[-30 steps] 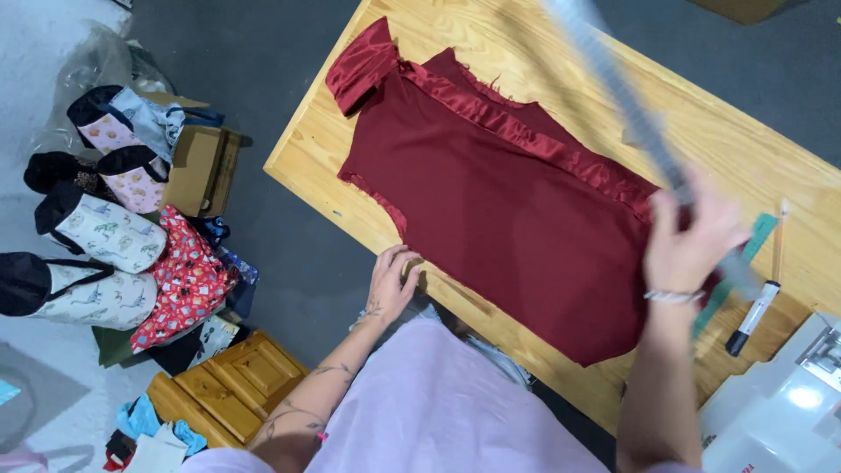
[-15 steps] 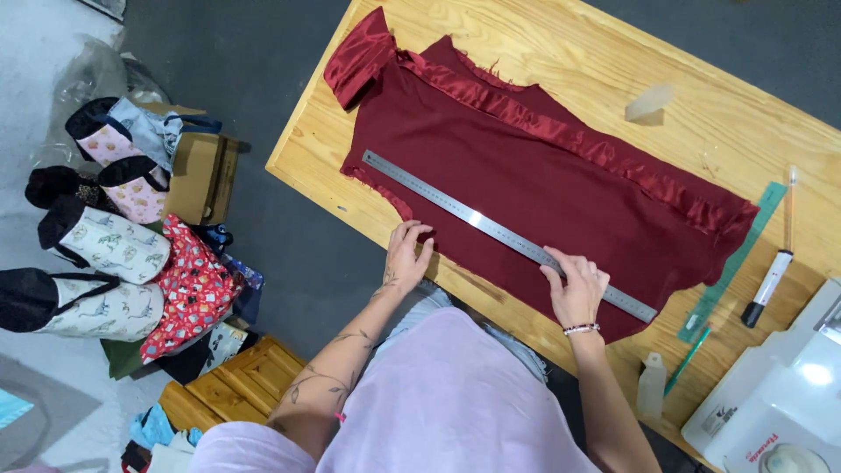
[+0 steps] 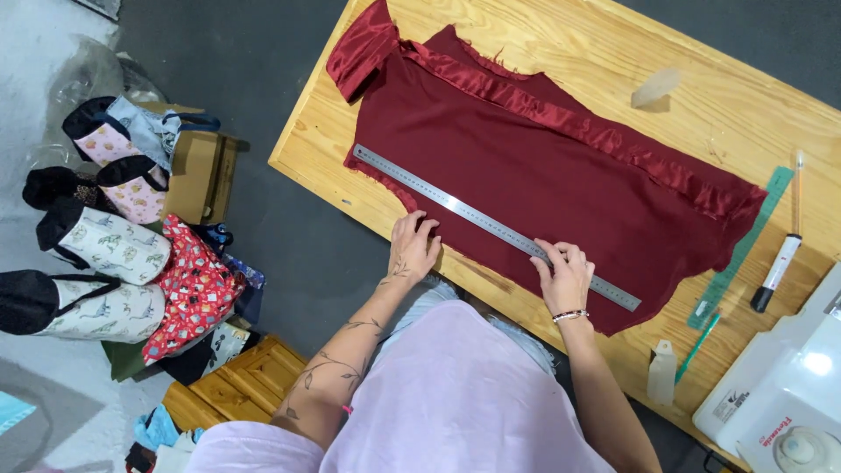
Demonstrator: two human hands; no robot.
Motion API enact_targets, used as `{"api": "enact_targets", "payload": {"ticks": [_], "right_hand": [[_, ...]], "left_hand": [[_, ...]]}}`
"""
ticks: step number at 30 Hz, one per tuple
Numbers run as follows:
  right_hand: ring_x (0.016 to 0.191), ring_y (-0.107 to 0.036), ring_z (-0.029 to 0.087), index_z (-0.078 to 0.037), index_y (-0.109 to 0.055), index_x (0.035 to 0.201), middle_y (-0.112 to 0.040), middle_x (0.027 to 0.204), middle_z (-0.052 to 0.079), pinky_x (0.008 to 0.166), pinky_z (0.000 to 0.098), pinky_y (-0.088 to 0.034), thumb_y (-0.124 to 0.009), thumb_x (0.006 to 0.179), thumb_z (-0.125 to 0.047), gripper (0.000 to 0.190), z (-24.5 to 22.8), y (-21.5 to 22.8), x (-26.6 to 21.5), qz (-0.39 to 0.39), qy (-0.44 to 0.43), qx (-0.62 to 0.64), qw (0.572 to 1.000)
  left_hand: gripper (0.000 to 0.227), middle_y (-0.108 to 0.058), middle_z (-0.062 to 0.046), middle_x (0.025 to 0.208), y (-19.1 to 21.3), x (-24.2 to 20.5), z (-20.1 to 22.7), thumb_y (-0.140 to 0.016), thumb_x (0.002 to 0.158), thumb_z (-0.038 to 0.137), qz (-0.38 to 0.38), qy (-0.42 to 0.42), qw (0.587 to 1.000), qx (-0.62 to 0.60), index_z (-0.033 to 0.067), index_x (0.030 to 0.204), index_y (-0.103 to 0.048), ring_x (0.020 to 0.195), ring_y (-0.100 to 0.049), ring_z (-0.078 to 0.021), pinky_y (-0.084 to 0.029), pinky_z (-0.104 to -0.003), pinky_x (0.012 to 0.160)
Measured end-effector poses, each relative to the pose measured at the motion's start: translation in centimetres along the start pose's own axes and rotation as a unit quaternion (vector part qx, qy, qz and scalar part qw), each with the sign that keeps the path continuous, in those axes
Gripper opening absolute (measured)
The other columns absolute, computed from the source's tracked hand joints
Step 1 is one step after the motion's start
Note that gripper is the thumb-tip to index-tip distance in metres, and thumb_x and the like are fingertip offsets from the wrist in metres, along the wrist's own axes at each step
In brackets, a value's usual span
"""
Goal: The person lays a piece of red fabric on a wooden table and smooths it out. They use a metal ruler and a clear plastic ruler to measure and mark the fabric with a pen, adjusting the rulers to ensure straight lines.
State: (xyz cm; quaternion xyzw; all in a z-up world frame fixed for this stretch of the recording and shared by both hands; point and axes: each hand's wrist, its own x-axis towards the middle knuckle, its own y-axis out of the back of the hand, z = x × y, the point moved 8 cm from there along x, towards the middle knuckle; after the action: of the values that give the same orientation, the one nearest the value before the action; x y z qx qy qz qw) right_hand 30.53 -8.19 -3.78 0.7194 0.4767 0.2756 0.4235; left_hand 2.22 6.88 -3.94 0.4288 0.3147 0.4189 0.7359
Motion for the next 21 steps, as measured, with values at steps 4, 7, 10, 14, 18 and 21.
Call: {"api": "enact_targets", "payload": {"ticks": [4, 7, 10, 14, 18, 21], "right_hand": [[0.102, -0.058, 0.018, -0.037, -0.067, 0.126, -0.054, 0.106, -0.005, 0.088, 0.0355, -0.041, -0.071, 0.092, -0.042, 0.034, -0.3, -0.4, -0.7, -0.002, 0.013, -0.006, 1.000], [0.101, -0.058, 0.018, -0.037, -0.067, 0.126, -0.055, 0.105, -0.004, 0.087, 0.0346, -0.042, -0.069, 0.094, -0.044, 0.033, -0.5, -0.8, -1.2, -0.004, 0.026, -0.025, 0.999], [0.106, -0.056, 0.016, -0.040, -0.065, 0.128, -0.054, 0.106, -0.006, 0.089, 0.0335, -0.042, -0.067, 0.095, -0.044, 0.034, -1.0, -1.0, -1.8, 0.008, 0.048, -0.069, 0.996], [0.112, -0.054, 0.020, -0.035, -0.066, 0.126, -0.054, 0.113, -0.003, 0.090, 0.0357, -0.042, -0.069, 0.094, -0.039, 0.033, -1.7, -1.0, -1.9, 0.032, 0.048, -0.070, 0.996], [0.111, -0.055, 0.022, -0.037, -0.066, 0.123, -0.055, 0.114, -0.005, 0.089, 0.0392, -0.043, -0.072, 0.088, -0.038, 0.035, -0.9, -1.2, -1.7, 0.034, -0.003, -0.031, 0.999], [0.112, -0.053, 0.019, -0.034, -0.067, 0.120, -0.053, 0.113, -0.006, 0.093, 0.0360, -0.039, -0.074, 0.087, -0.034, 0.034, -0.5, -1.7, -1.8, 0.028, -0.024, 0.006, 0.999]], "left_hand": [[0.031, -0.049, -0.007, 0.136, -0.2, -0.1, 0.0, -0.063, 0.093, 0.031, -0.015, 0.001, 1.000, 0.001, 0.0207, 0.122, -0.061, 0.134, -0.047, -0.0288, -0.029, -0.052, 0.119], [0.033, -0.048, -0.007, 0.137, -0.4, 0.0, -0.2, -0.063, 0.093, 0.031, -0.022, 0.004, 1.000, 0.000, 0.0207, 0.124, -0.060, 0.135, -0.045, -0.0292, -0.028, -0.052, 0.120], [0.034, -0.047, -0.005, 0.138, -0.3, 0.0, -0.2, -0.064, 0.091, 0.031, -0.019, 0.000, 1.000, 0.004, 0.0219, 0.124, -0.060, 0.135, -0.046, -0.0281, -0.029, -0.052, 0.119], [0.033, -0.049, -0.007, 0.135, 0.7, 0.0, 0.2, -0.066, 0.090, 0.028, -0.012, -0.003, 1.000, 0.002, 0.0203, 0.122, -0.062, 0.133, -0.048, -0.0295, -0.031, -0.052, 0.118], [0.037, -0.052, -0.011, 0.133, 0.3, 0.3, 0.5, -0.071, 0.086, 0.023, 0.016, -0.042, 0.999, 0.011, 0.0191, 0.122, -0.064, 0.128, -0.051, -0.0333, -0.036, -0.051, 0.114], [0.038, -0.049, -0.009, 0.136, 0.6, 0.1, 0.5, -0.070, 0.087, 0.024, -0.013, -0.031, 0.999, 0.011, 0.0201, 0.124, -0.062, 0.131, -0.049, -0.0320, -0.035, -0.049, 0.115]]}}
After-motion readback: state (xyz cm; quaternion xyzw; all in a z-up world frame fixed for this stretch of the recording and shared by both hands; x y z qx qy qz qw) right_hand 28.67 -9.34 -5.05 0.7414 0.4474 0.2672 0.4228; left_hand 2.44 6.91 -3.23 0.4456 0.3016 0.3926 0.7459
